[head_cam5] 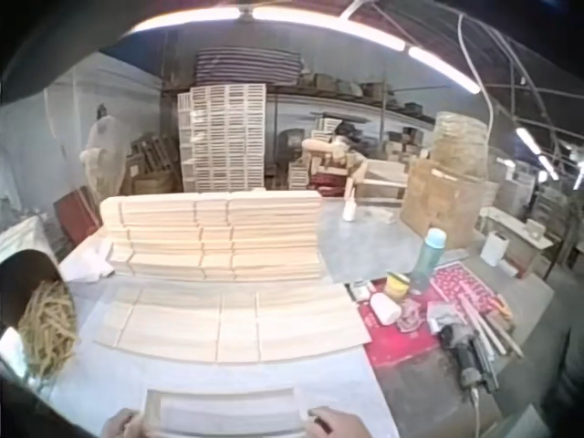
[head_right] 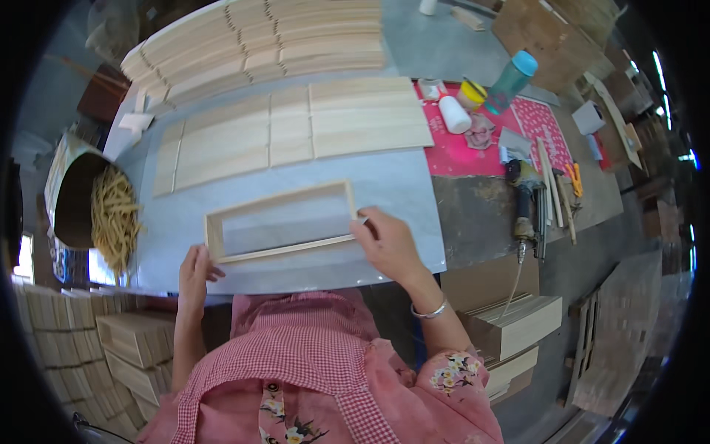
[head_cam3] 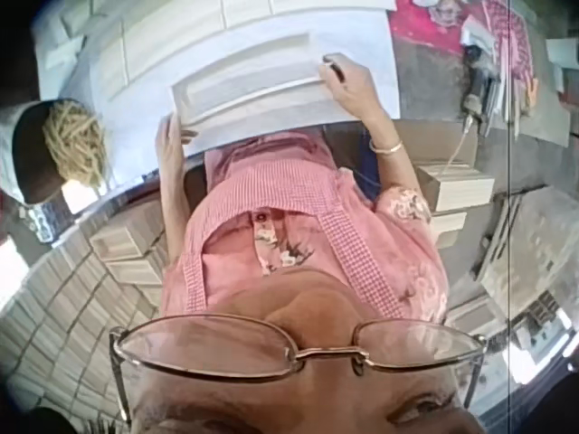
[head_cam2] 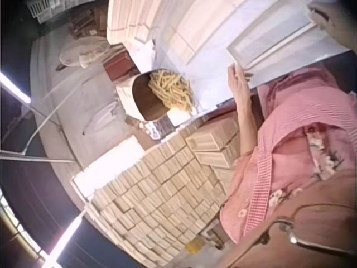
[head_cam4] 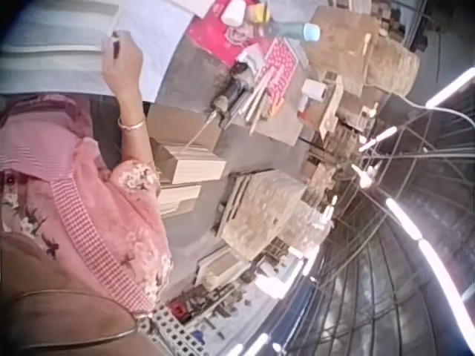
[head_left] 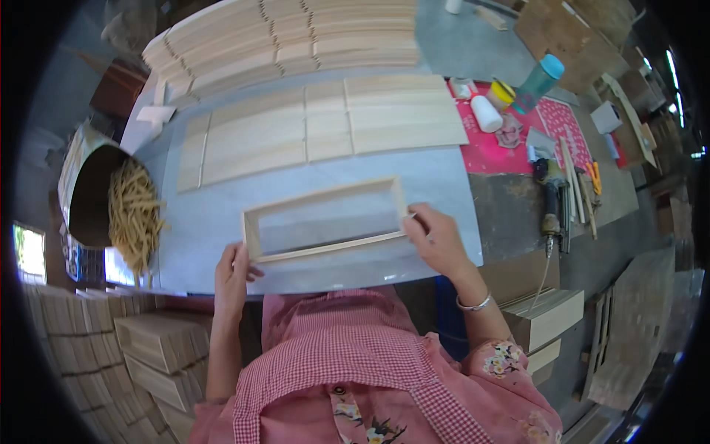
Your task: The person is assembling wooden boxes using glue and a pneumatic nail gun at a factory workstation.
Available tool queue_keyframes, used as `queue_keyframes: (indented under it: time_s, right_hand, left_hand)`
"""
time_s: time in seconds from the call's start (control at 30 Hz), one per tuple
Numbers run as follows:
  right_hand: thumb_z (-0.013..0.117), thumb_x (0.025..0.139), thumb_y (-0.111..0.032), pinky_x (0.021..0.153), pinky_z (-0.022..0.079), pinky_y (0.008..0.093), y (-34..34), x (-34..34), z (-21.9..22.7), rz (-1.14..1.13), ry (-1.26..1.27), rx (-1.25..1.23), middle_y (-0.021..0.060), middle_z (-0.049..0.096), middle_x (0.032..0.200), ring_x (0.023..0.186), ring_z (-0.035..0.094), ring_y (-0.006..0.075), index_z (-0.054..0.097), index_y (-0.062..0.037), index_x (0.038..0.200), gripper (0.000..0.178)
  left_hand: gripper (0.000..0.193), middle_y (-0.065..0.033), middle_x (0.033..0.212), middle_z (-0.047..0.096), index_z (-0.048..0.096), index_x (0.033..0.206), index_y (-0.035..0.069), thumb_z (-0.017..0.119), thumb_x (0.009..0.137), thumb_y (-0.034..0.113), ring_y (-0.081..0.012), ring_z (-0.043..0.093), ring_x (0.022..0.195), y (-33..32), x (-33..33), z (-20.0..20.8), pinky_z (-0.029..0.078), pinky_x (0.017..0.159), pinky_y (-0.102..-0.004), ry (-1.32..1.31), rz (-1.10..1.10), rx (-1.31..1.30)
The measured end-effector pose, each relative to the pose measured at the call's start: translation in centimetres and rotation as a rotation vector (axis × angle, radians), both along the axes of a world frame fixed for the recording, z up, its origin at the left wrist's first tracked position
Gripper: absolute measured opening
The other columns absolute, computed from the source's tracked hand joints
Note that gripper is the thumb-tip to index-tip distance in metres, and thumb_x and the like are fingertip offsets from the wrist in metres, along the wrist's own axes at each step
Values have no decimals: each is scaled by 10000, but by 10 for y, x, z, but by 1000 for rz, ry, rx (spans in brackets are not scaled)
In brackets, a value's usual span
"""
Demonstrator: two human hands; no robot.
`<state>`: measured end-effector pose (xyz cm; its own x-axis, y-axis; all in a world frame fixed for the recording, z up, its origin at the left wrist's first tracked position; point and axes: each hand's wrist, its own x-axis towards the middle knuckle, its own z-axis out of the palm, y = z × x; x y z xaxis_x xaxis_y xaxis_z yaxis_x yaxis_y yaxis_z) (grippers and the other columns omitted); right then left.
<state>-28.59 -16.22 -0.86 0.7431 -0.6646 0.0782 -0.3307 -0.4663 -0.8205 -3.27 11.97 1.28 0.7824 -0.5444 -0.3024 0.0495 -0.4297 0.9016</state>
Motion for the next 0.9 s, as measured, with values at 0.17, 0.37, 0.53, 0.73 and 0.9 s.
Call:
queue_keyframes:
  time_s: [0.17, 0.37, 0.53, 0.73, 0.9]
  right_hand:
    - [660, 936, -270, 711, 498, 363, -50, 15, -16, 74, 100, -99, 85, 714, 929, 756, 627, 267, 689, -46, 1005, 236]
    - [718, 880, -297, 890, 515, 454, -259, -4, -48, -740, 5, -811, 160, 669, 1139, 1023, 631, 355, 630, -32, 1226, 445]
    - [737, 817, -498, 933, 505, 470, -287, 8, -40, -781, 579, -494, 158, 682, 1137, 1074, 639, 375, 644, -77, 1222, 591]
    - [765, 816, -426, 947, 506, 465, -285, 6, -38, -990, 265, -433, 196, 643, 1195, 1067, 636, 389, 590, -38, 1261, 616]
    - [805, 827, -291, 872, 546, 428, -220, -7, 30, -950, -502, -610, 206, 598, 1197, 976, 646, 333, 504, -34, 1290, 609]
  left_hand:
    - [281, -71, 916, 626, 613, 1197, -23, 572, 1017, 189, -132, 559, 704, 2, 5, -14, 460, 671, -260, -16, -35, 80]
    - [288, -97, 989, 633, 607, 1226, -28, 572, 1011, 160, -144, 563, 752, 11, 2, -24, 475, 684, -269, -2, 38, 52]
    - [277, -112, 1114, 624, 603, 1238, -19, 581, 998, 117, -157, 565, 840, 22, -4, -28, 487, 720, -281, -191, 138, 5]
    - [329, -126, 1175, 613, 605, 1254, 9, 616, 929, 57, -227, 576, 938, 24, -16, -26, 499, 818, -348, -574, -16, -5]
    - [405, -149, 1285, 585, 598, 1285, 35, 642, 882, 47, -301, 563, 1103, -1, -48, -33, 465, 959, -429, -922, -302, -54]
